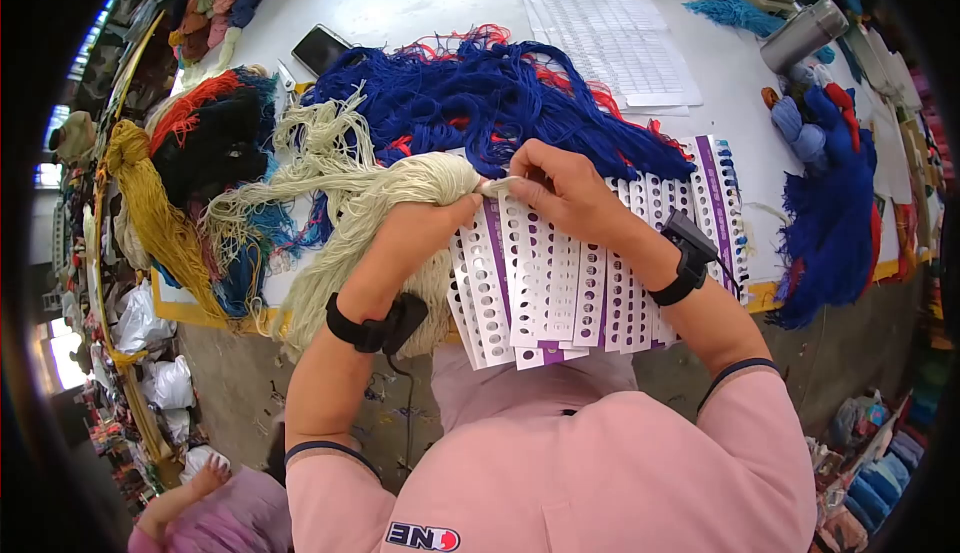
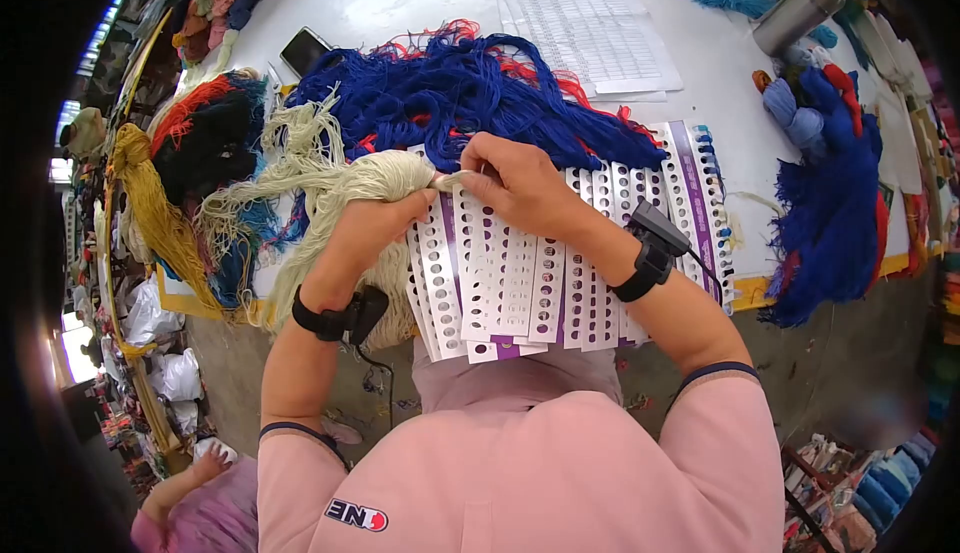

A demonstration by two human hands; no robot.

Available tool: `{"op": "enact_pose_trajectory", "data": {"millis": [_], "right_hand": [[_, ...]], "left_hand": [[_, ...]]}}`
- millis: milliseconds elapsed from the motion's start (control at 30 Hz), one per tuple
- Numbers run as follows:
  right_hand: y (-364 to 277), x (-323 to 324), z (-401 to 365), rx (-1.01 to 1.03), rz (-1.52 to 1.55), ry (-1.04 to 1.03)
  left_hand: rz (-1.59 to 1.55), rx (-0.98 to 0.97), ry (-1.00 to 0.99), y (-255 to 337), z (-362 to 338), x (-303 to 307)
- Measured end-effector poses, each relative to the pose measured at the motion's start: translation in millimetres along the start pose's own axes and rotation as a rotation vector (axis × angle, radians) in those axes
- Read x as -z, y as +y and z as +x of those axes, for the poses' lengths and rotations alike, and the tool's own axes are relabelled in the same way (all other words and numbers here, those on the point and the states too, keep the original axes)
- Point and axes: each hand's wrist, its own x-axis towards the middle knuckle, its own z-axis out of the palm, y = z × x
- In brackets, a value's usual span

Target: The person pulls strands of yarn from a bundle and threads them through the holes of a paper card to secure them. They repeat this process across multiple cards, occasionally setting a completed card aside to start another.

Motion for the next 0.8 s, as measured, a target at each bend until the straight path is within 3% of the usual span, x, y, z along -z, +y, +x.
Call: {"op": "enact_pose_trajectory", "data": {"millis": [100, 200, 233, 267, 300, 333, 367, 433, 467, 500, 533, 567, 667, 800], "right_hand": [[-3, 1, 0, -0.091, 0.001, -0.032], [2, -1, 1, -0.061, -0.004, -0.057], [3, -3, 0, -0.031, -0.048, -0.042], [4, -6, -1, -0.001, -0.090, -0.024], [6, -8, -2, 0.028, -0.130, -0.004], [8, -8, -3, 0.047, -0.135, 0.009], [11, -9, -2, 0.066, -0.138, 0.024], [13, -10, -2, 0.041, -0.087, 0.047], [13, -9, -2, -0.003, -0.037, 0.055], [12, -8, 0, -0.044, 0.012, 0.063], [14, -8, 1, -0.073, 0.073, 0.086], [17, -6, 4, -0.094, 0.166, 0.100], [27, -4, 6, -0.181, 0.434, 0.095], [-7, 10, 2, -0.129, 0.374, 0.172]], "left_hand": [[0.092, -0.053, -0.102, 5, 6, 2], [-0.031, 0.071, -0.164, 9, 10, 16], [-0.282, 0.208, -0.047, 7, 6, 27], [-0.531, 0.222, -0.038, 7, 5, 48], [-0.748, 0.210, -0.044, 0, 4, 77], [-1.073, 0.163, -0.206, -19, 0, 112], [-1.136, 0.135, -0.176, -17, -11, 137], [-1.048, 0.119, 0.111, -30, -20, 210], [-0.950, 0.095, 0.390, -25, -23, 245], [-0.926, 0.025, 0.450, -12, -29, 274], [-0.894, -0.073, 0.438, 7, -36, 302], [-0.732, -0.254, 0.403, 40, -54, 298], [-0.549, -0.516, 0.316, 124, -72, 302], [-0.486, -0.630, 0.181, 186, -62, 252]]}}
